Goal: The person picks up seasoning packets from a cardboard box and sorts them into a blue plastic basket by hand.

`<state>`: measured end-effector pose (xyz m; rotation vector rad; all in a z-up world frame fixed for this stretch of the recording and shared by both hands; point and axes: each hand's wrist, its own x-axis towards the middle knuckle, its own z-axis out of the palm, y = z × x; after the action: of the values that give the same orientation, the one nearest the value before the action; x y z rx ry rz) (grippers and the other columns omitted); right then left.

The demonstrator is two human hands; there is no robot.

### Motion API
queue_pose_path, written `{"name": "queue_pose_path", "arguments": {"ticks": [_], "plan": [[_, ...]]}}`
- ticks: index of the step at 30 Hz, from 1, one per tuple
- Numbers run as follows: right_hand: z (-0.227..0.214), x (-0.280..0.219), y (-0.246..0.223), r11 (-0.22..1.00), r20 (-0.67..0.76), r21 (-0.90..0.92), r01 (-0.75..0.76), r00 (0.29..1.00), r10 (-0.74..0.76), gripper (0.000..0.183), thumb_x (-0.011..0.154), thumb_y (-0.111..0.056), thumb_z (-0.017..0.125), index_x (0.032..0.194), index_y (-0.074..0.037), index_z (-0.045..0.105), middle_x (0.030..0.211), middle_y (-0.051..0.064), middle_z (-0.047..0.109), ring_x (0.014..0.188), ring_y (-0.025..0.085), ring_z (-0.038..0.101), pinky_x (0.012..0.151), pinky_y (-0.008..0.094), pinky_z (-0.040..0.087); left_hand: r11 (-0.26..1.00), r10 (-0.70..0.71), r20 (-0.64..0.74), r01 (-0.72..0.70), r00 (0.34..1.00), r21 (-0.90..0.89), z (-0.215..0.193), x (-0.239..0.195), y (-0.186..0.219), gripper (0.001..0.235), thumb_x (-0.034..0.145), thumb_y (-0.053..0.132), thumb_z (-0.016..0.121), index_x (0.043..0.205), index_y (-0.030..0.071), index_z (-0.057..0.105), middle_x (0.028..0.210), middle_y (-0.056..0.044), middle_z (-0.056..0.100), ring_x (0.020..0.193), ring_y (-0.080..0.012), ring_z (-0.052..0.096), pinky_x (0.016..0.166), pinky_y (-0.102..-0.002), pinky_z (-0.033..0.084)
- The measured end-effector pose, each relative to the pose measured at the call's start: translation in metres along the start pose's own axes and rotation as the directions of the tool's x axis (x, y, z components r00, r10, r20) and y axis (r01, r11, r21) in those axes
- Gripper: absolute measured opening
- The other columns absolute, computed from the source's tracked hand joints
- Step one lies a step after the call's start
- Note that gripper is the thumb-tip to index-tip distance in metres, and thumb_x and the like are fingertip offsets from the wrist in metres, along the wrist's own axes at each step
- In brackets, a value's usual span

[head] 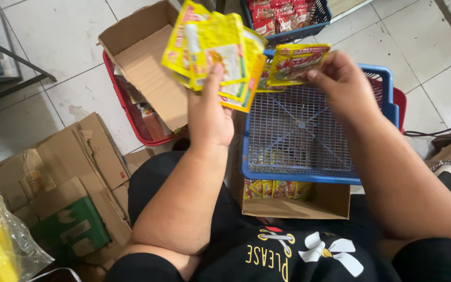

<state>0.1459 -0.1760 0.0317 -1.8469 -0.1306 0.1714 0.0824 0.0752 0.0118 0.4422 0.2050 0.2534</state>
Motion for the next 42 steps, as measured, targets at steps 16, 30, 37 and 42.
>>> {"name": "queue_pose_path", "arguments": {"ticks": [16, 30, 37, 42], "plan": [[0.039, 0.041, 0.126, 0.967, -0.118, -0.103, -0.234, 0.968, 0.221, 0.02, 0.096, -0.009, 0.073, 0.1, -0.003, 0.055, 0.088, 0.003, 0.068, 0.075, 0.01, 0.065, 0.066, 0.024, 0.056, 1.0, 0.0, -0.042, -0.001, 0.999, -0.02, 0.0, -0.003, 0.005, 0.051, 0.097, 0.013, 0.071, 0.141, 0.004, 0.047, 0.126, -0.01, 0.065, 0.114, -0.02, 0.067, 0.096, -0.038, 0.058], [-0.015, -0.052, 0.035, 0.672, 0.138, -0.72, 0.173, 0.985, -0.105, 0.034, 0.102, -0.036, 0.066, 0.114, -0.005, 0.065, 0.11, 0.017, 0.067, 0.104, 0.034, 0.065, 0.092, 0.044, 0.052, 1.0, -0.029, -0.038, 0.028, 0.999, -0.014, 0.0, -0.004, 0.007, 0.053, 0.095, 0.012, 0.07, 0.142, 0.006, 0.047, 0.127, -0.01, 0.065, 0.115, -0.0216, 0.066, 0.095, -0.04, 0.058], [0.004, -0.162, 0.024, 0.422, 0.464, -0.774, 0.473, 0.876, -0.131, 0.063, 0.072, -0.041, 0.078, 0.121, -0.004, 0.065, 0.107, 0.016, 0.065, 0.099, 0.034, 0.061, 0.086, 0.047, 0.05, 0.999, 0.036, 0.019, -0.035, 0.999, -0.036, -0.004, 0.002, 0.003, 0.053, 0.098, 0.01, 0.071, 0.146, 0.003, 0.046, 0.135, -0.011, 0.063, 0.122, -0.0228, 0.064, 0.105, -0.039, 0.055], [0.004, -0.176, 0.05, 0.388, 0.498, -0.762, 0.519, 0.852, -0.161, 0.05, 0.076, -0.009, 0.066, 0.126, -0.009, 0.064, 0.106, 0.009, 0.065, 0.097, 0.029, 0.061, 0.09, 0.042, 0.051, 0.999, 0.044, 0.024, -0.044, 0.999, -0.002, -0.005, 0.001, 0.0, 0.052, 0.099, 0.01, 0.069, 0.145, 0.005, 0.046, 0.136, -0.011, 0.062, 0.122, -0.0235, 0.064, 0.103, -0.041, 0.056]]}}
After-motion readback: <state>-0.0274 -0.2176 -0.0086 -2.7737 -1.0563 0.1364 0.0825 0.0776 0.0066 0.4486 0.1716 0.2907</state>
